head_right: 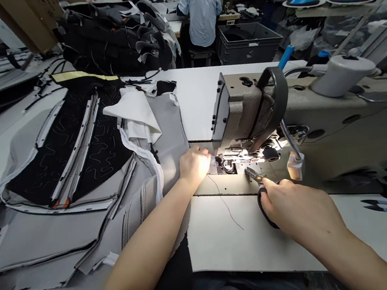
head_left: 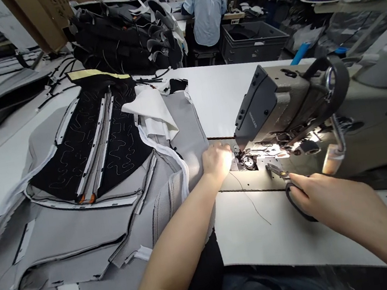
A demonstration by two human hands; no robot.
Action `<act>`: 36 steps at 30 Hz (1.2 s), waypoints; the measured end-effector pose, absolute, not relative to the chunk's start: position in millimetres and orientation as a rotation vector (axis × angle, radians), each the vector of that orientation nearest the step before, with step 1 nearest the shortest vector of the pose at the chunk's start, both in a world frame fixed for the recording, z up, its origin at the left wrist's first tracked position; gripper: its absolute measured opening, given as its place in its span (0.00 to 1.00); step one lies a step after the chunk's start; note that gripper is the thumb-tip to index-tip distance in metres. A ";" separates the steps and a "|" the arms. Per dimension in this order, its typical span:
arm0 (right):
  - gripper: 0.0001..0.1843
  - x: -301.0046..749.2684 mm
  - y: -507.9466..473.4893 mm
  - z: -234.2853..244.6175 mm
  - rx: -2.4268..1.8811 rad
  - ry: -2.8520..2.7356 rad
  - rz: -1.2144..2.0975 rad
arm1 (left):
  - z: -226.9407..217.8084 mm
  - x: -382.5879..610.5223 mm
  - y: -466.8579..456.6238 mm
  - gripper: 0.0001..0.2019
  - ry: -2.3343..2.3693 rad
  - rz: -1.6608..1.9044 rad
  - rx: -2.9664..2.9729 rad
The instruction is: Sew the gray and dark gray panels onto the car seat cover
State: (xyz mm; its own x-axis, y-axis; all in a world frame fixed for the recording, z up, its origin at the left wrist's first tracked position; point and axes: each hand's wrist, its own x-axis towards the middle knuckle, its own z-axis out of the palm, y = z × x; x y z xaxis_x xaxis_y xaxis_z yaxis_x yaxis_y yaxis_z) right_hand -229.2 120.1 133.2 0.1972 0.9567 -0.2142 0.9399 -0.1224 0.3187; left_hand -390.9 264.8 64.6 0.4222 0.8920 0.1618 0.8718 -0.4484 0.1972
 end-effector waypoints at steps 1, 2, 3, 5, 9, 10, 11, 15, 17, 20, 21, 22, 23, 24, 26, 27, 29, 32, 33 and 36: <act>0.17 -226.4 118.9 132.4 2.115 1.769 0.029 | 64.4 -391.0 265.1 0.12 1.600 0.375 2.577; 0.18 -222.2 116.9 130.7 2.141 1.765 -0.004 | 64.3 -391.2 265.2 0.11 1.598 0.377 2.576; 0.19 -216.9 114.1 128.3 2.177 1.770 -0.033 | 64.3 -391.4 265.4 0.11 1.595 0.380 2.574; 0.22 -203.9 106.8 122.1 2.258 1.792 -0.034 | 64.3 -391.9 265.6 0.12 1.590 0.386 2.569; 0.24 -179.9 95.6 110.9 2.291 1.751 0.110 | 64.1 -393.1 265.8 0.12 1.582 0.390 2.565; 0.23 -176.2 94.9 109.1 2.277 1.727 0.118 | 64.2 -393.2 265.8 0.13 1.583 0.389 2.564; 0.23 -174.0 95.1 107.8 2.263 1.722 0.115 | 64.3 -393.2 265.8 0.13 1.584 0.387 2.563; 0.25 -184.0 101.9 105.4 2.261 1.742 0.041 | 65.5 -392.3 265.1 0.13 1.587 0.372 2.562; 0.25 -201.5 107.3 106.0 2.277 1.747 -0.085 | 66.5 -392.1 264.6 0.13 1.589 0.358 2.563; 0.25 -228.8 115.3 108.5 2.221 1.888 -0.296 | 68.3 -393.9 264.6 0.13 1.600 0.339 2.562; 0.25 -233.1 116.8 109.2 2.198 1.939 -0.327 | 68.8 -395.1 264.8 0.13 1.608 0.336 2.558; 0.26 -233.3 117.2 109.7 2.191 1.967 -0.329 | 69.3 -396.3 265.1 0.13 1.617 0.334 2.554; 0.26 -229.4 116.2 109.7 2.208 1.975 -0.312 | 69.7 -397.5 265.5 0.13 1.622 0.333 2.549; 0.26 -221.8 114.0 109.1 2.247 1.964 -0.278 | 70.1 -398.5 266.0 0.13 1.623 0.334 2.547; 0.28 -200.1 106.8 106.8 2.327 1.901 -0.172 | 70.6 -399.2 267.1 0.12 1.608 0.336 2.545; 0.28 -188.9 102.9 105.4 2.343 1.854 -0.107 | 70.7 -398.9 267.6 0.12 1.598 0.337 2.545; 0.28 -171.9 97.2 102.8 2.322 1.759 0.011 | 70.7 -397.6 268.5 0.12 1.588 0.338 2.540; 0.26 -166.5 95.9 99.9 2.278 1.681 0.040 | 69.9 -395.5 269.1 0.13 1.591 0.332 2.530; 0.26 -168.9 96.9 99.2 2.277 1.665 0.016 | 69.5 -395.1 269.2 0.13 1.594 0.330 2.529; 0.25 -180.5 101.2 97.8 2.283 1.637 -0.069 | 68.6 -394.4 269.5 0.14 1.604 0.319 2.532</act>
State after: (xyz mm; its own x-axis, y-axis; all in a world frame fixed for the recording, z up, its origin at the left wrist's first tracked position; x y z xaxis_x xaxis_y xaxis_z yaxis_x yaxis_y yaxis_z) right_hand -180.5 101.2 97.8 0.3388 0.9127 -0.2286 0.9287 -0.2854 0.2367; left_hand -394.4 269.5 68.6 0.4135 0.9039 0.1094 0.8771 -0.4276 0.2187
